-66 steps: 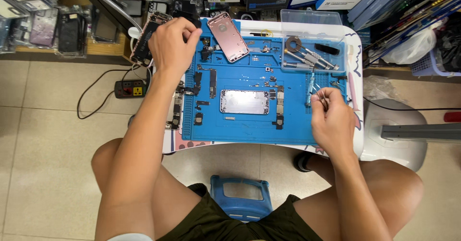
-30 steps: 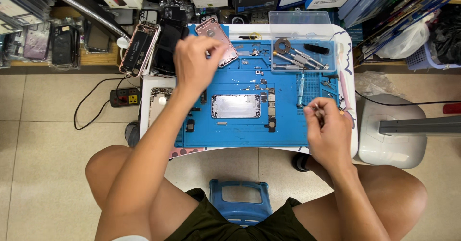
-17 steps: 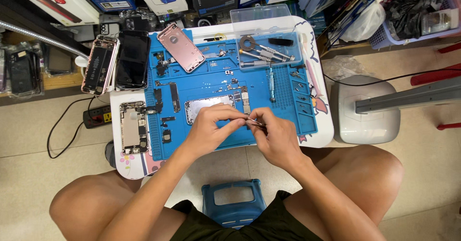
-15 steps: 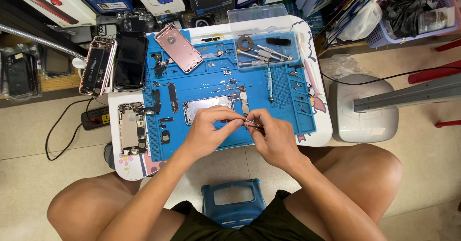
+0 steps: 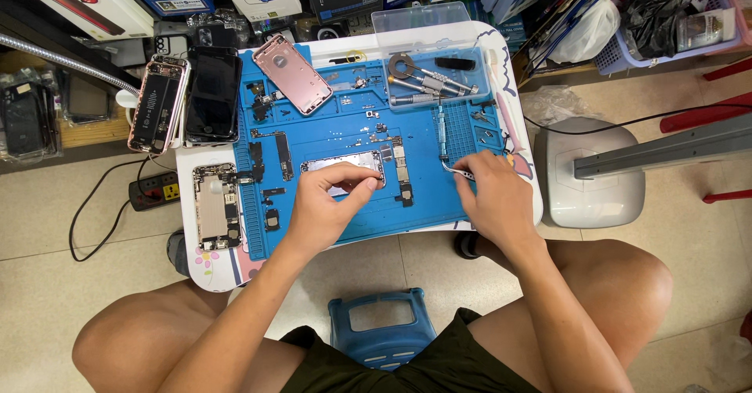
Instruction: The person cleans a small electronic component using a cotton swab. They hold the component with one hand and gently wipe its surface with the swab held in the other hand.
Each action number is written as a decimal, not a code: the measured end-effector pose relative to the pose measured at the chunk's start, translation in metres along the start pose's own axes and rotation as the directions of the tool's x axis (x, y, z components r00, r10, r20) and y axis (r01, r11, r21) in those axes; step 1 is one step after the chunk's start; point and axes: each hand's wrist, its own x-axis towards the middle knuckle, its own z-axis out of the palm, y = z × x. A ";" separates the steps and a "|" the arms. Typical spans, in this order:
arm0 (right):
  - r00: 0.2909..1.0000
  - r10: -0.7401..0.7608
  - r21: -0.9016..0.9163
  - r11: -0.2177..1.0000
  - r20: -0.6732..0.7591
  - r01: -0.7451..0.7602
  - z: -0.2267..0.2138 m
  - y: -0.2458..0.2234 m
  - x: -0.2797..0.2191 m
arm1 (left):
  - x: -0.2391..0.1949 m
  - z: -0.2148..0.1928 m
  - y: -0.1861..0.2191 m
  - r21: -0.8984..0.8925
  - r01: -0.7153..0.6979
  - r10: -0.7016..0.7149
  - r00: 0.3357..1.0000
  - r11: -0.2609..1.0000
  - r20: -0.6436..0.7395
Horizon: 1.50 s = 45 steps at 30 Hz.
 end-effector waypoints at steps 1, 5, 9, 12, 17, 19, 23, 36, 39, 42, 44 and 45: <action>1.000 -0.002 -0.002 1.000 0.001 0.002 0.006 0.004 0.000 | -0.001 0.001 0.002 -0.002 0.000 0.000 1.000 1.000 -0.002; 0.994 -0.093 -0.156 0.983 0.060 0.102 0.023 0.011 -0.001 | -0.003 0.005 0.006 -0.031 -0.016 0.015 1.000 0.999 -0.015; 0.993 -0.101 -0.189 0.976 0.056 0.110 0.035 0.014 0.003 | -0.005 0.004 0.006 -0.034 -0.027 0.026 0.999 0.999 -0.028; 0.995 -0.084 -0.180 0.979 0.052 0.092 0.035 0.014 0.007 | -0.005 0.003 0.002 -0.032 -0.029 0.028 0.999 0.999 -0.036; 0.998 -0.054 -0.084 0.995 -0.032 0.051 0.008 0.013 0.017 | -0.006 0.000 -0.002 -0.043 -0.035 0.033 0.998 0.998 -0.058; 0.994 -0.045 -0.117 0.993 -0.102 0.033 0.007 0.031 0.027 | -0.006 -0.002 -0.002 -0.047 -0.033 0.030 0.997 0.998 -0.066; 0.926 0.050 -0.183 0.975 -0.374 -0.126 0.007 0.075 0.055 | -0.005 -0.001 0.001 -0.066 -0.059 0.055 0.996 0.996 -0.071; 0.885 0.264 -0.279 0.881 -0.383 -0.383 0.057 0.135 0.080 | -0.007 0.004 0.001 -0.135 -0.081 0.073 0.995 0.988 -0.063; 0.880 0.294 -0.173 0.909 -0.374 -0.378 0.055 0.125 0.078 | -0.006 0.005 -0.003 -0.140 -0.078 0.070 0.996 0.987 -0.060; 0.892 0.269 -0.196 0.914 -0.362 -0.355 0.053 0.117 0.079 | -0.006 0.006 -0.004 -0.146 -0.075 0.068 0.996 0.986 -0.055; 0.883 0.301 -0.165 0.911 -0.359 -0.378 0.056 0.124 0.081 | -0.007 0.006 -0.003 -0.144 -0.074 0.066 0.996 0.987 -0.060; 0.872 0.330 -0.133 0.908 -0.361 -0.398 0.057 0.127 0.083 | -0.006 0.006 -0.003 -0.141 -0.079 0.071 0.995 0.987 -0.066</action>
